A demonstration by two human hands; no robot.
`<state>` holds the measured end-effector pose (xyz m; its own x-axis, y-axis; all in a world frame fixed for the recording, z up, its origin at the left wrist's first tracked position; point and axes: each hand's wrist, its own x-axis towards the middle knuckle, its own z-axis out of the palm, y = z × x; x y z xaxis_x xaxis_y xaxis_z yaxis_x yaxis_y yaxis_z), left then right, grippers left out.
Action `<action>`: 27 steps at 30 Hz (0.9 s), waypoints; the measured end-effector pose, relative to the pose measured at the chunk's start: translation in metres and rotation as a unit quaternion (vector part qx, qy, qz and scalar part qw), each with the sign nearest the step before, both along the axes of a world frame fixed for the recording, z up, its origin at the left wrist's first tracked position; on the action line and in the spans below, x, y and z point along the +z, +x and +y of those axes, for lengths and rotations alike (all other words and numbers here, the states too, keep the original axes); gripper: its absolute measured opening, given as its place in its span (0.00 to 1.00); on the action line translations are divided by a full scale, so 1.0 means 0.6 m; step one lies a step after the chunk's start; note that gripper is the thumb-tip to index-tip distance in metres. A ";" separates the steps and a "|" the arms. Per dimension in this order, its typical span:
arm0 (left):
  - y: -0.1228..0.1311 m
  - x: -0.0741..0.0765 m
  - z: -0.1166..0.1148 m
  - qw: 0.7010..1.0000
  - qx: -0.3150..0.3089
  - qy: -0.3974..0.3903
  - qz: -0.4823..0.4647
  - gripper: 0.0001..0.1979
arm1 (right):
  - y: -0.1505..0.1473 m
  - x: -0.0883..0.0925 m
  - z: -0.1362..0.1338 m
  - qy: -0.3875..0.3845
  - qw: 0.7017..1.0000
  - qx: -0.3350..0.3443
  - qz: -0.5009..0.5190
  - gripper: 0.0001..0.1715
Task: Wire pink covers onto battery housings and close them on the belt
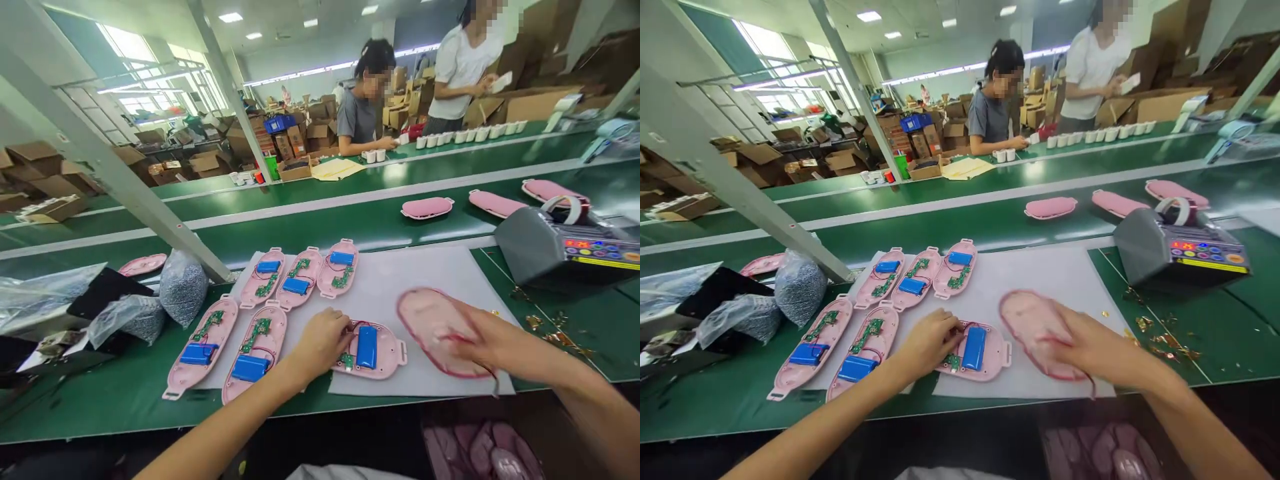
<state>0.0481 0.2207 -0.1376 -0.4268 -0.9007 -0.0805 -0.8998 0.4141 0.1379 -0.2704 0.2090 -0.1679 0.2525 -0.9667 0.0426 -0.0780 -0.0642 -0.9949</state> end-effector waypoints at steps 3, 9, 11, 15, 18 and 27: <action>0.011 0.000 -0.006 1.000 -0.004 0.013 0.016 0.13 | 0.055 0.036 -0.036 0.011 0.984 0.159 0.083 0.25; 0.053 -0.002 0.028 0.916 0.115 0.016 0.385 0.10 | 0.137 0.058 -0.067 0.070 0.986 0.121 0.094 0.17; 0.054 -0.007 0.044 0.885 0.123 0.022 0.449 0.11 | 0.162 0.063 -0.065 0.070 0.992 0.087 0.065 0.14; 0.048 -0.005 0.072 0.879 0.114 -0.007 0.463 0.11 | 0.215 0.058 -0.055 0.089 0.986 -0.087 -0.113 0.20; 0.047 0.004 0.087 0.898 0.080 -0.064 0.427 0.09 | 0.242 0.043 -0.033 0.148 0.966 -0.095 -0.191 0.25; 0.015 -0.009 0.059 0.834 0.079 -0.258 0.481 0.06 | 0.299 0.018 0.041 0.128 0.883 -0.138 -0.429 0.25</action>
